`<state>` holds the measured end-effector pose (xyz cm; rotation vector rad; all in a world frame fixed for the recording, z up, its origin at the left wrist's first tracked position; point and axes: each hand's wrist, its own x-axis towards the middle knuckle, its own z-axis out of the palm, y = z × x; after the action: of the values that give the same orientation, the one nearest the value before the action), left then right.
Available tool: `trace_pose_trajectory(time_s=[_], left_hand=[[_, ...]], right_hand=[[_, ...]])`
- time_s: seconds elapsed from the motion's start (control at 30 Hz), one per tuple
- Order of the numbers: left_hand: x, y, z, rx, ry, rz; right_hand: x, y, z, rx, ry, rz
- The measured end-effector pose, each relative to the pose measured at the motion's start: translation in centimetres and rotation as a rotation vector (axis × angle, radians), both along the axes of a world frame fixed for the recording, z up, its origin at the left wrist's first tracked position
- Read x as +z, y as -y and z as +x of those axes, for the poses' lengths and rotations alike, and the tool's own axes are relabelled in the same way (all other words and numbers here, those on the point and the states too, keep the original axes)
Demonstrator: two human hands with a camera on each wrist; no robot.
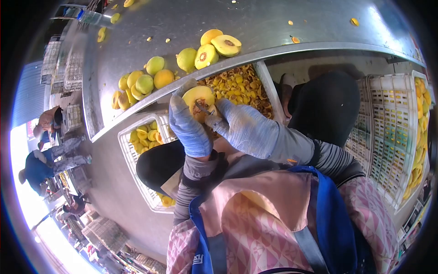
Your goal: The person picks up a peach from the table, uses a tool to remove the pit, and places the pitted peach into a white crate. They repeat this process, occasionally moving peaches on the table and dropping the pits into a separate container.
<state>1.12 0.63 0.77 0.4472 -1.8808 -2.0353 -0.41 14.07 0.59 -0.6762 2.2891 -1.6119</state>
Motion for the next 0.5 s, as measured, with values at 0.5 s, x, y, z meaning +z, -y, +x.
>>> trace_pose_trajectory(time_s=[0.5], left_hand=[[-0.6,0.4,0.1,-0.058,-0.129,-0.295]], right_hand=[[0.8,-0.7,-1.3,0.202,0.266,-0.273]])
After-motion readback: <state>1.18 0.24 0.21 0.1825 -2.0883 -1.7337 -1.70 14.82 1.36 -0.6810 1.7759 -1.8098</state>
